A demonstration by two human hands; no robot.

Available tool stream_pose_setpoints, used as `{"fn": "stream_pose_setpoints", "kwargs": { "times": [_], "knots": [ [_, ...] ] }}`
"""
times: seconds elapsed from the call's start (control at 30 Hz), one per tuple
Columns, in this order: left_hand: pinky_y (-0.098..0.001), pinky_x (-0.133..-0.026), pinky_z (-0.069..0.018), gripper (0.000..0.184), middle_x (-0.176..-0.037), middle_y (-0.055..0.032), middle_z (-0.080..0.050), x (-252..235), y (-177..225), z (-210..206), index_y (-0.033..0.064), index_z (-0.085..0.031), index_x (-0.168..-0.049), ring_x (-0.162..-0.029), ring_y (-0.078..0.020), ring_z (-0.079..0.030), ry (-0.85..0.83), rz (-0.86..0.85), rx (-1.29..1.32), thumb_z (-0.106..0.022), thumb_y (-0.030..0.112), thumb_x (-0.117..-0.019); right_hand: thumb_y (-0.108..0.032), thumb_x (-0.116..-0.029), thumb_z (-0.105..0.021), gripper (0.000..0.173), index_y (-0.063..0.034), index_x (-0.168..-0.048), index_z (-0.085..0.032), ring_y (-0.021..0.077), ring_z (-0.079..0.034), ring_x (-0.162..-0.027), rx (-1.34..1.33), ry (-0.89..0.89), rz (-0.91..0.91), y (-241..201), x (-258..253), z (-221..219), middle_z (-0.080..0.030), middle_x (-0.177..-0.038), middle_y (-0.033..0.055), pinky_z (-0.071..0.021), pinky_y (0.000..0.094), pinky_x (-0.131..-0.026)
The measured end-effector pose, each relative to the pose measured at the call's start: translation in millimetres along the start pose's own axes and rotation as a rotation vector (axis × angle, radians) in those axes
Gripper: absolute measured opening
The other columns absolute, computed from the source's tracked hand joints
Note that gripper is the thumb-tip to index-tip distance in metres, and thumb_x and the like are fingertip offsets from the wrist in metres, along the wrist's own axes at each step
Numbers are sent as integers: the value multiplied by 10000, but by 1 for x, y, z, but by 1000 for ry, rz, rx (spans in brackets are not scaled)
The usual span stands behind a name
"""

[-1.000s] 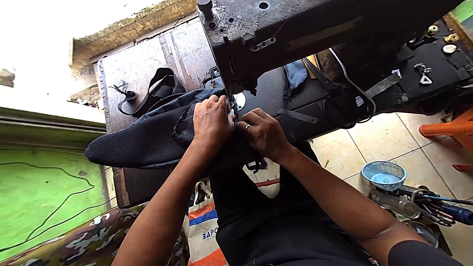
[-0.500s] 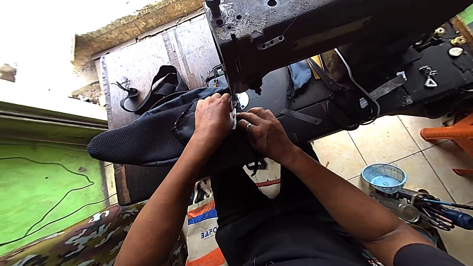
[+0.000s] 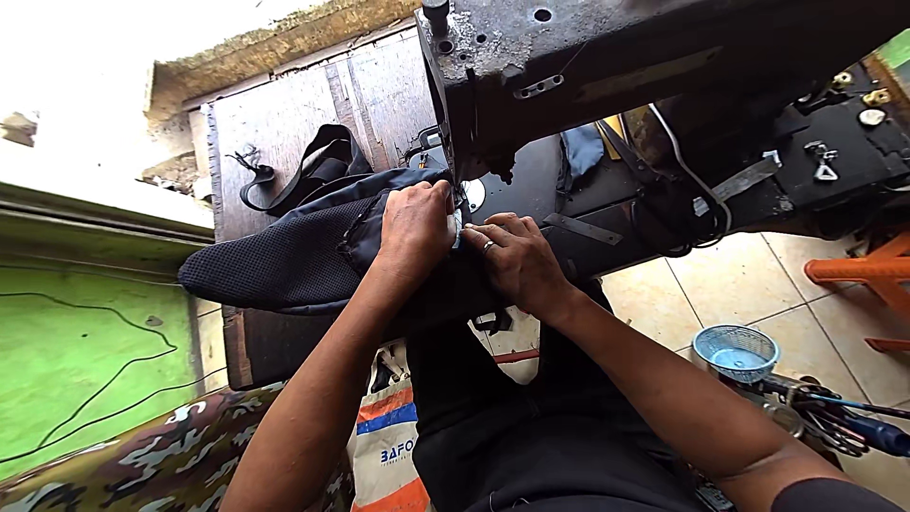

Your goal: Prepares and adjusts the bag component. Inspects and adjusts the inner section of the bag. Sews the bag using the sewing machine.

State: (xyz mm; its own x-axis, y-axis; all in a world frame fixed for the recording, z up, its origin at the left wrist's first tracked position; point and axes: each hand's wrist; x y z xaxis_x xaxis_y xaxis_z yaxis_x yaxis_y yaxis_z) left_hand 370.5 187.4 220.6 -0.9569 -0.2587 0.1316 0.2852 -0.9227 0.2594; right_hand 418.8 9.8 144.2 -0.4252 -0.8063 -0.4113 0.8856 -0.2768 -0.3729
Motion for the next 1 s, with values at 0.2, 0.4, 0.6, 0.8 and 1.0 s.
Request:
{"fn": "stream_pose_setpoints", "kwargs": {
  "times": [0.2, 0.4, 0.6, 0.8, 1.0],
  "knots": [
    [-549, -761, -498, 222, -802, -117, -682, 1, -1, -4, 36, -651, -1069, -804, -328, -683, 55, -1, -23, -691, 139, -877, -91, -983, -544, 328, -149, -1235, -745, 267, -622, -1209, -7, 17, -14, -1, 1, -3, -727, -1241, 25, -480, 450, -925],
    [-532, -735, -504, 168, -745, -91, -679, 6, -2, 4, 46, -688, -988, -744, -286, -675, 34, -36, 50, -715, 198, -922, -98, -990, -553, 346, -166, -1275, -737, 264, -620, -1216, -21, 9, 17, 3, 1, -3, -725, -1249, 28, -483, 443, -936],
    [-486, -725, -523, 160, -784, -87, -674, 13, -11, 15, 76, -725, -924, -795, -265, -673, 29, -138, 77, -586, 122, -989, -64, -976, -550, 356, -160, -1257, -745, 262, -625, -1206, 5, 11, 31, 1, 1, -4, -722, -1244, 43, -482, 440, -935],
    [-479, -950, -491, 279, -1143, -22, -748, 22, -17, 1, 139, -805, -1019, -1111, -274, -651, 106, -377, -83, -559, 21, -965, -61, -971, -556, 316, -157, -1183, -769, 263, -612, -1228, 18, -12, 47, 2, 2, -1, -715, -1259, 41, -474, 455, -939],
    [-473, -1118, -434, 325, -1237, -50, -741, 26, -22, -7, 97, -763, -1197, -1231, -248, -658, 121, -412, -74, -500, 65, -1007, -89, -978, -542, 311, -147, -1183, -769, 265, -604, -1251, -7, -27, 47, 3, 5, 1, -716, -1271, 34, -468, 460, -970]
  ]
}}
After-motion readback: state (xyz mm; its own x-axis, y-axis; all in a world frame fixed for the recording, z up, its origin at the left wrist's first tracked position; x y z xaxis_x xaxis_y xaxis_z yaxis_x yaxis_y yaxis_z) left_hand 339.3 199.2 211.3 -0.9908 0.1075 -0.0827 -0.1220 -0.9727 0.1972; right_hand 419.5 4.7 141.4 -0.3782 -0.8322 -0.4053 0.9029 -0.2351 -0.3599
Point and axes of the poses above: each hand's wrist, its own x-axis away from the middle knuckle, its own z-axis out of the back of the hand, y = z × x
